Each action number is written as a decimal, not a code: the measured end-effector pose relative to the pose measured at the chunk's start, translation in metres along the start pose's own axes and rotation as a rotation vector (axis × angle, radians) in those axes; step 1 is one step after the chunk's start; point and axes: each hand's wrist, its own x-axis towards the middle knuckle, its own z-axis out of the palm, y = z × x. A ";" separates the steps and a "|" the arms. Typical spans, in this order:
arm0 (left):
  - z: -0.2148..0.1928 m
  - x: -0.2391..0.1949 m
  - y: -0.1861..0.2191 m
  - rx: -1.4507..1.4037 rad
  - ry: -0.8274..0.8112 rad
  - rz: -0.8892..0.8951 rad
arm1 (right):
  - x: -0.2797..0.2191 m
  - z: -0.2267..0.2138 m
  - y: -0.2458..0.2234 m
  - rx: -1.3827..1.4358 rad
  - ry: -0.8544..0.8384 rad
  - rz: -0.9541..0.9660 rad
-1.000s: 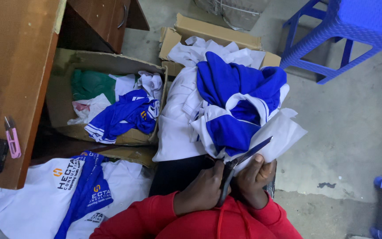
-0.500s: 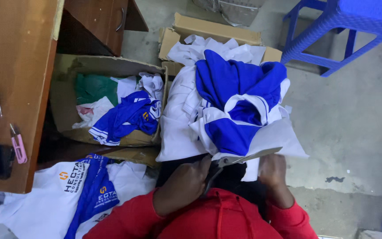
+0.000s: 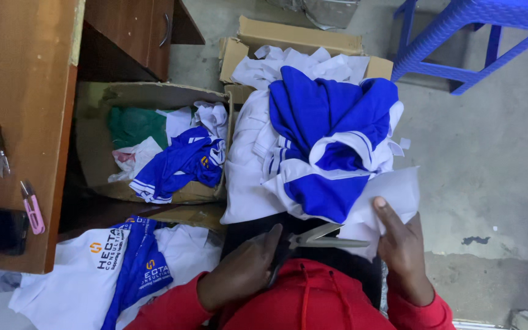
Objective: The person uses scissors to cut tags and excess fabric from a stack of white and blue shirts. They repeatedly pick up shirts, cut around the collar and tag areas, and place the cut pieces into a cardboard box.
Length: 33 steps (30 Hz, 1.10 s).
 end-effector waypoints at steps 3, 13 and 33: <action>0.003 -0.009 -0.002 -0.209 -0.042 0.053 | -0.002 -0.011 0.023 0.145 0.070 -0.011; -0.004 -0.020 0.004 -0.131 0.003 0.099 | -0.022 0.008 0.005 -0.030 0.169 -0.185; 0.001 -0.014 0.020 -0.293 0.039 0.040 | -0.039 0.026 0.024 -0.142 0.043 -0.234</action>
